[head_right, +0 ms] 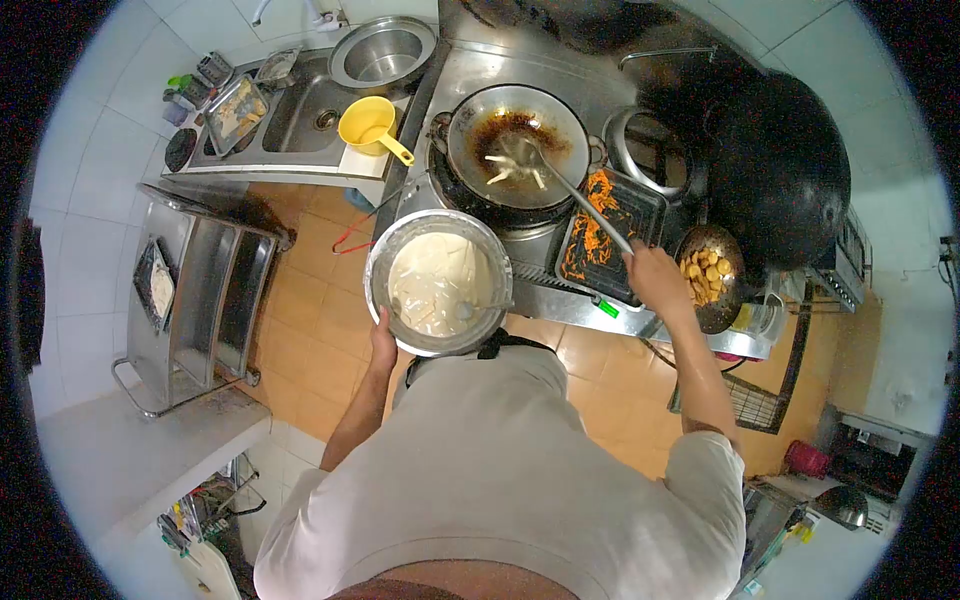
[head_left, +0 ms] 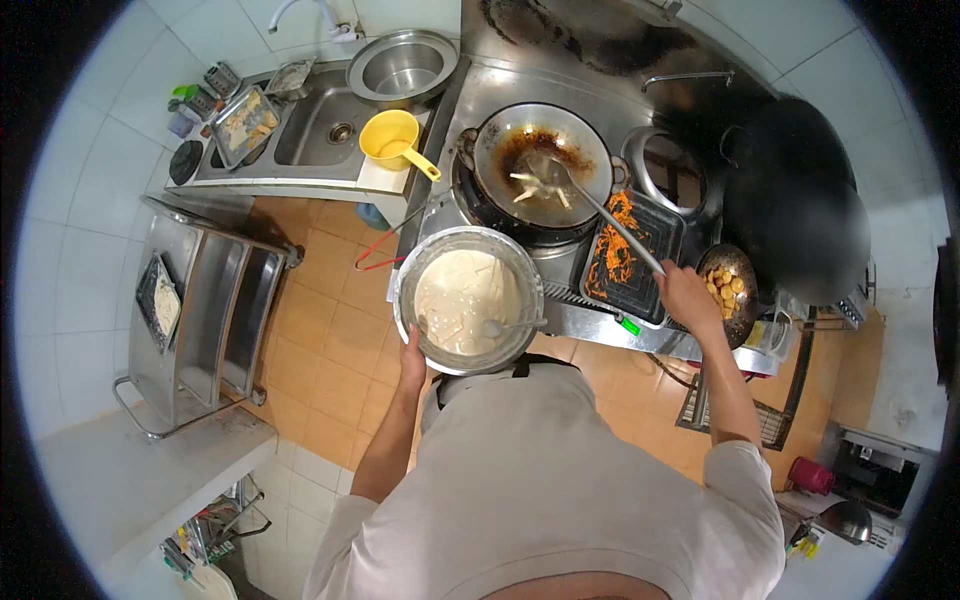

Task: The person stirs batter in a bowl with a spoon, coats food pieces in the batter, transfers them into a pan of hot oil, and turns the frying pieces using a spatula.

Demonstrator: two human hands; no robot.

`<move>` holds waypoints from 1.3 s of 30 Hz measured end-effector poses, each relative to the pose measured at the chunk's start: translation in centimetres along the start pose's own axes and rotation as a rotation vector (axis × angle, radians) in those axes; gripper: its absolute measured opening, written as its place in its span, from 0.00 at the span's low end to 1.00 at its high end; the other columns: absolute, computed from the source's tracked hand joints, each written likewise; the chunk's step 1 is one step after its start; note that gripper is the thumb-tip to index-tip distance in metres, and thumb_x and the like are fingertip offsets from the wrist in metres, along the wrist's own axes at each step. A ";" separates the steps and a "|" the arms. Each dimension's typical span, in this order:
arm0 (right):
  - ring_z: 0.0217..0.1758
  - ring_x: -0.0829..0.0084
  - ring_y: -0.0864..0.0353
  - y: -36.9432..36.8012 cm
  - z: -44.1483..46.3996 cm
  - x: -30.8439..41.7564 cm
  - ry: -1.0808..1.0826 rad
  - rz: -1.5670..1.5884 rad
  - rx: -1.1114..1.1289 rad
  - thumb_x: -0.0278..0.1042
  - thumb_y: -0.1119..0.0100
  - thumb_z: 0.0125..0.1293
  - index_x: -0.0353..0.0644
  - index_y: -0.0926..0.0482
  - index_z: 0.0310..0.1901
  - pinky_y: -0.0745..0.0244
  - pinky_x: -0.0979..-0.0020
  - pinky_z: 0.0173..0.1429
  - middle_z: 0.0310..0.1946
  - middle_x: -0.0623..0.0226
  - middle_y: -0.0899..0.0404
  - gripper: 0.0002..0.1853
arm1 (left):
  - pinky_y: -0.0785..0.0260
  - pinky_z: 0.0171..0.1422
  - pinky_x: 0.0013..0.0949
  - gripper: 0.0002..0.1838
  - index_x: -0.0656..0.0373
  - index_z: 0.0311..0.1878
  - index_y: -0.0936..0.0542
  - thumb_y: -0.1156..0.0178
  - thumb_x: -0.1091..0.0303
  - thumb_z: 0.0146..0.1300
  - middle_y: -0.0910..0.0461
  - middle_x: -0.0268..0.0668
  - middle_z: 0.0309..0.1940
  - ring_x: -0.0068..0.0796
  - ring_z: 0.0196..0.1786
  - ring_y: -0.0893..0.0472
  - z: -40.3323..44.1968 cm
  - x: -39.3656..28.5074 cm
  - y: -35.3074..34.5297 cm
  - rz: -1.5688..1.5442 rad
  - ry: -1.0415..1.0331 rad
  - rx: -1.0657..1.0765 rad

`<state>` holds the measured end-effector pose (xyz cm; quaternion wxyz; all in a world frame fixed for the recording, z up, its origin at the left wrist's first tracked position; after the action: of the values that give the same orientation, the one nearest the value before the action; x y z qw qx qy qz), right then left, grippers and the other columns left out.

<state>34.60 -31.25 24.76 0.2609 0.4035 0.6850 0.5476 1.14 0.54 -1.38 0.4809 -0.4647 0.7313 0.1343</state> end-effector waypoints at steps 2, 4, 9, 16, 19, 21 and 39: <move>0.40 0.42 0.20 -1.3 1.9 0.3 0.008 0.009 -0.074 0.41 0.51 0.72 0.35 0.24 0.51 0.25 0.49 0.47 0.33 0.39 0.21 0.17 | 0.47 0.73 0.35 0.30 0.67 0.71 0.41 0.54 0.55 0.75 0.36 0.43 0.68 0.34 0.69 0.36 0.2 0.1 0.1 0.001 -0.008 0.012; 0.40 0.41 0.21 -1.3 2.5 0.5 0.006 0.047 -0.124 0.40 0.52 0.72 0.35 0.25 0.50 0.26 0.48 0.47 0.33 0.37 0.21 0.17 | 0.47 0.73 0.35 0.30 0.67 0.71 0.41 0.54 0.55 0.75 0.36 0.43 0.68 0.34 0.69 0.36 0.1 0.2 0.0 0.006 0.046 -0.027; 0.42 0.38 0.23 1.6 1.6 0.5 -0.004 0.186 -0.120 0.41 0.53 0.72 0.33 0.25 0.50 0.28 0.46 0.48 0.35 0.35 0.22 0.18 | 0.47 0.73 0.35 0.31 0.67 0.72 0.42 0.54 0.55 0.75 0.36 0.43 0.69 0.34 0.69 0.36 -0.8 -1.2 -0.8 0.032 0.012 -0.010; 0.47 0.41 0.23 4.4 -2.2 0.4 -0.036 0.203 0.116 0.43 0.53 0.72 0.37 0.23 0.50 0.30 0.49 0.52 0.37 0.41 0.20 0.18 | 0.45 0.73 0.36 0.31 0.68 0.70 0.40 0.54 0.54 0.75 0.34 0.44 0.67 0.34 0.68 0.34 -0.8 -1.2 -0.7 0.027 0.001 -0.002; 0.46 0.41 0.22 3.8 -2.6 0.5 -0.008 0.223 0.166 0.43 0.53 0.72 0.37 0.23 0.49 0.30 0.49 0.52 0.37 0.42 0.20 0.18 | 0.45 0.72 0.36 0.31 0.69 0.69 0.39 0.54 0.53 0.75 0.33 0.44 0.67 0.35 0.67 0.34 -0.7 -1.2 -0.7 0.059 -0.014 -0.013; 0.45 0.42 0.22 2.7 -2.4 0.5 0.013 0.249 0.175 0.43 0.54 0.73 0.36 0.23 0.49 0.30 0.49 0.52 0.36 0.42 0.20 0.18 | 0.45 0.72 0.36 0.30 0.69 0.69 0.38 0.54 0.54 0.75 0.33 0.44 0.67 0.34 0.67 0.34 -0.4 -0.8 -0.5 0.061 -0.033 -0.011; 0.42 0.36 0.23 3.7 -0.3 -0.6 -0.016 0.151 -0.045 0.39 0.54 0.72 0.33 0.24 0.47 0.31 0.44 0.49 0.36 0.38 0.21 0.16 | 0.46 0.72 0.36 0.29 0.68 0.70 0.39 0.55 0.56 0.75 0.34 0.43 0.67 0.34 0.67 0.35 0.1 -0.1 0.0 0.049 -0.092 0.037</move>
<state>35.69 -31.60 28.38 0.2333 0.4522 0.6380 0.5780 1.15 0.65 -1.38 0.5191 -0.4312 0.7218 0.1537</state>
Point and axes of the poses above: each hand's wrist, its own z-axis towards the middle knuckle, its own y-axis out of the back of the hand, x = y × z, the point moved 3 cm from there along z, towards the middle knuckle
